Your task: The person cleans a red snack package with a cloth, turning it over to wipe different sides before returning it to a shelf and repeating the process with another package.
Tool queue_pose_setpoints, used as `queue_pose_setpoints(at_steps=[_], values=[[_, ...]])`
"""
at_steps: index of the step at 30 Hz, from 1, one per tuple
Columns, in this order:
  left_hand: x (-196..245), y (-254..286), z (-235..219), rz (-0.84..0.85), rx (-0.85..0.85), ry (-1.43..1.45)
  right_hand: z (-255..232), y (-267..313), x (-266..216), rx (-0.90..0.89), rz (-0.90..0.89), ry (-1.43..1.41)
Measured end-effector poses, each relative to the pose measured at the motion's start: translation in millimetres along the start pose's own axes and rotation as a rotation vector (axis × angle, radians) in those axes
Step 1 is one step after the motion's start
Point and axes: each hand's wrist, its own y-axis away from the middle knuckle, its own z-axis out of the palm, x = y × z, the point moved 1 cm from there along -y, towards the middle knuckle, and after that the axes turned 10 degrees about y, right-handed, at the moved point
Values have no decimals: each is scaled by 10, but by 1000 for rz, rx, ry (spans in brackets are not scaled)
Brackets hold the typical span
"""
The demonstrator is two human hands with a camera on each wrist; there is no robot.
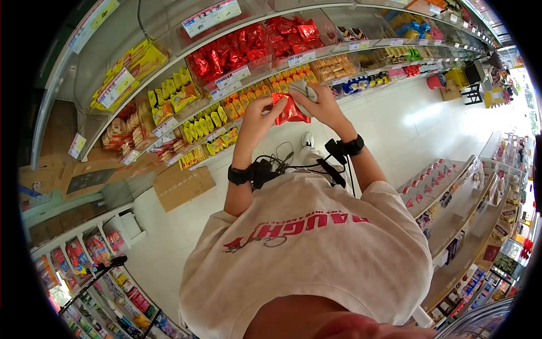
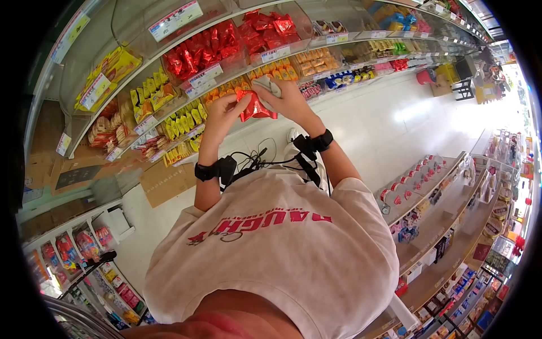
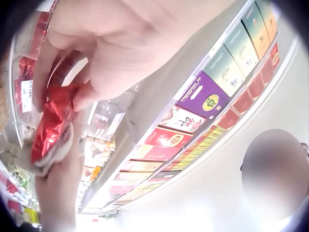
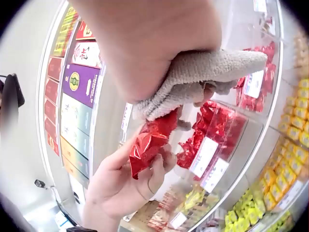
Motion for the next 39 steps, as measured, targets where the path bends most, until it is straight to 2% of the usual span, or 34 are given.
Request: queue_pose_setpoints(at_steps=[3, 4, 7, 8, 11, 12, 15, 16, 19, 20, 23, 24, 27, 28, 31, 32, 34, 35, 37, 39], values=[[-28, -237, 55, -21, -40, 15, -107, -81, 173, 52, 52, -389], [-36, -327, 81, -34, -41, 26, -145, -109, 281, 91, 183, -454], [38, -552, 283, 19, 195, 227, -223, -401, 748, 318, 289, -1012], [-154, -723, 316, 59, 275, 387, -276, -475, 890, 294, 305, -1064], [-351, -1074, 498, 88, 319, 447, -276, -634, 819, 236, 426, -1151], [-555, -1250, 484, 111, 283, 295, -261, -672, 811, 192, 395, -1145], [-407, -1441, 654, 181, 290, -65, -285, -805, 909, 264, 209, -840], [-448, -1533, 628, 198, 255, -89, -325, -869, 980, 294, 160, -728], [-464, -1706, 641, 112, 161, -78, -477, -1059, 1226, 322, 71, -246], [-437, -1756, 678, 108, 152, -136, -556, -1076, 1248, 272, 84, -230], [-437, -1912, 762, -22, 112, 59, -634, -1280, 1554, 226, 44, -155], [-523, -1982, 740, -41, 104, 118, -667, -1343, 1629, 202, -2, -239], [-655, -2112, 753, 68, 261, 219, -930, -1401, 1424, 290, -8, -134], [-715, -2165, 682, 54, 242, 242, -913, -1477, 1476, 327, 11, -13], [-834, -2322, 627, 25, 318, 162, -815, -1618, 1486, 443, -303, 45], [-890, -2370, 578, 30, 339, -52, -706, -1674, 1577, 278, -225, 74], [-891, -2470, 521, 42, 367, -482, -667, -1687, 1591, 17, -196, 60], [-918, -2434, 499, 90, 345, -467, -649, -1709, 1596, -111, -183, 53], [-447, -2132, 632, 182, 307, -443, -613, -1764, 1628, -105, -172, 44], [-198, -1933, 608, 162, 257, -184, -491, -1865, 1830, -119, -136, 18]])
